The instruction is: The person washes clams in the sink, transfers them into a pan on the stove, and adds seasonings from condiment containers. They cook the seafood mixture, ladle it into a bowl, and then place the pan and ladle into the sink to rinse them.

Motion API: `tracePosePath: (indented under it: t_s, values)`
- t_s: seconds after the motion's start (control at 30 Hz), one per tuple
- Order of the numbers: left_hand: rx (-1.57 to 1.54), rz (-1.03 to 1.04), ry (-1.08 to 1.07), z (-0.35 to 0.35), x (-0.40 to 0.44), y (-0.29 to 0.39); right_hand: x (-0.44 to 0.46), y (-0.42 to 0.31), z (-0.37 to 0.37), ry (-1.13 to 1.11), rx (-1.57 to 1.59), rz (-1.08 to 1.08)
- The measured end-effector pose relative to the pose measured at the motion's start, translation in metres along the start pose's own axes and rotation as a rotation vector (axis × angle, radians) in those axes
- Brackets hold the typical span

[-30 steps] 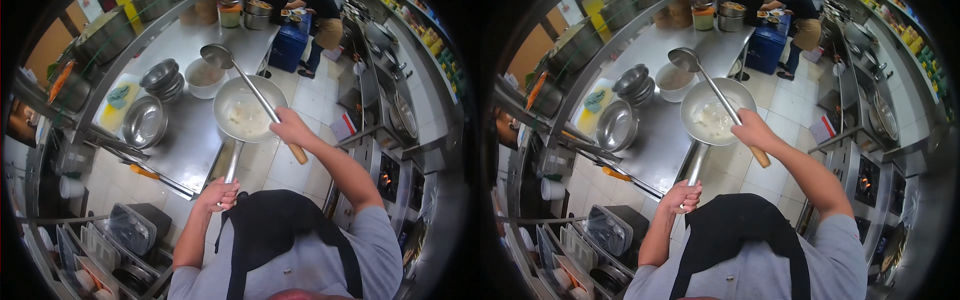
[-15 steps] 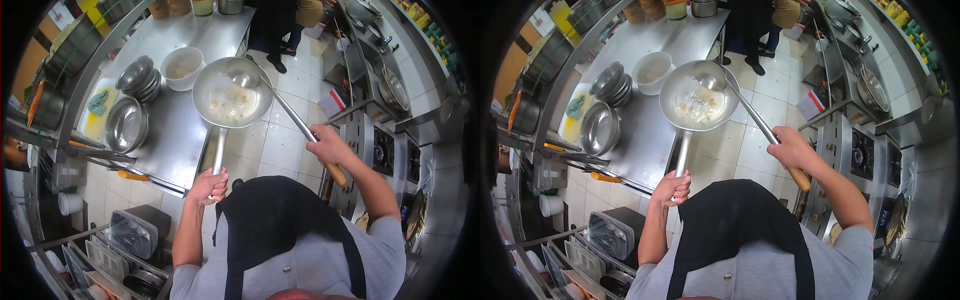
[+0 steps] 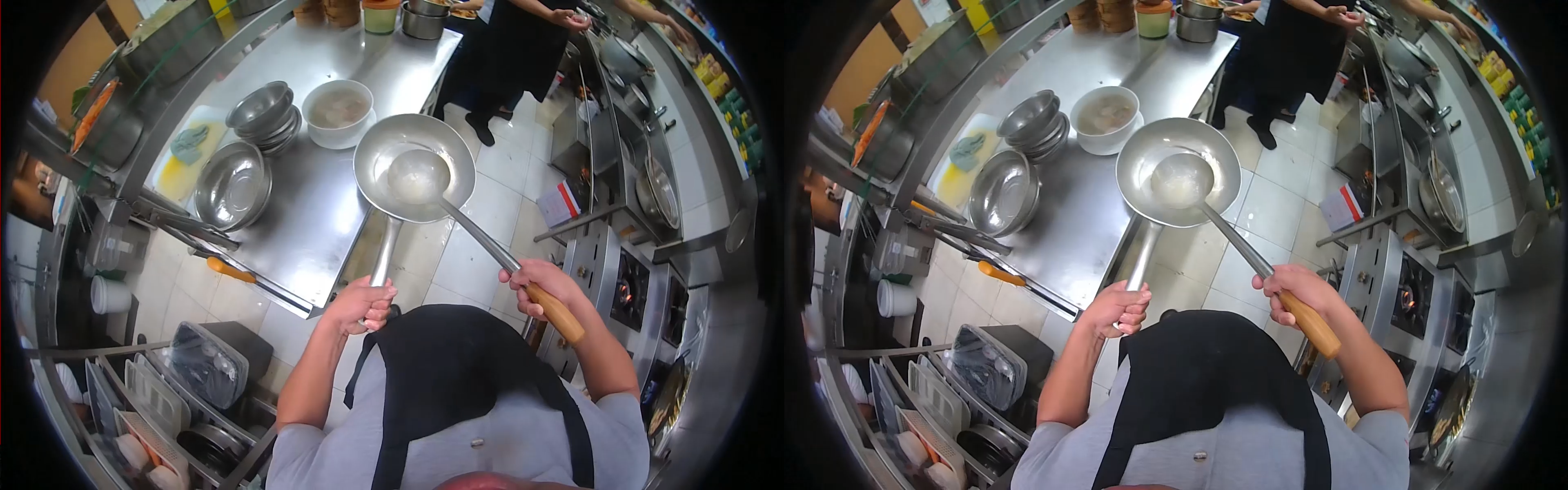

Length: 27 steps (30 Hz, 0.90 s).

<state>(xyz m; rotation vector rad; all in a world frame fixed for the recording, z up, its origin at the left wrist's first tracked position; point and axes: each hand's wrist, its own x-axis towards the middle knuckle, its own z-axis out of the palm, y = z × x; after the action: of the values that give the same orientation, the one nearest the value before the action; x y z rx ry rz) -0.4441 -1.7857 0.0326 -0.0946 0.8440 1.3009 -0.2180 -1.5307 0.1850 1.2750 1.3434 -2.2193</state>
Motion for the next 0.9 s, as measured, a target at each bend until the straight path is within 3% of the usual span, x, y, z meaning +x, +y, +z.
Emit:
tracePosePath:
  t_s: [0.27, 0.67, 0.8, 0.9]
  values:
    - [-0.019, -0.007, -0.047, 0.0, -0.007, -0.001, 0.013, -0.053, 0.026, -0.069, -0.041, -0.089]
    - [-0.026, -0.026, -0.014, 0.01, -0.011, -0.005, 0.145, -0.133, 0.102, -0.048, -0.216, -0.333]
    - [-0.059, -0.015, -0.037, 0.003, -0.009, -0.01, 0.186, -0.117, 0.113, 0.067, -0.4, -0.434]
    - [-0.052, -0.004, -0.024, 0.005, -0.012, -0.011, 0.207, -0.104, 0.11, 0.184, -0.72, -0.517]
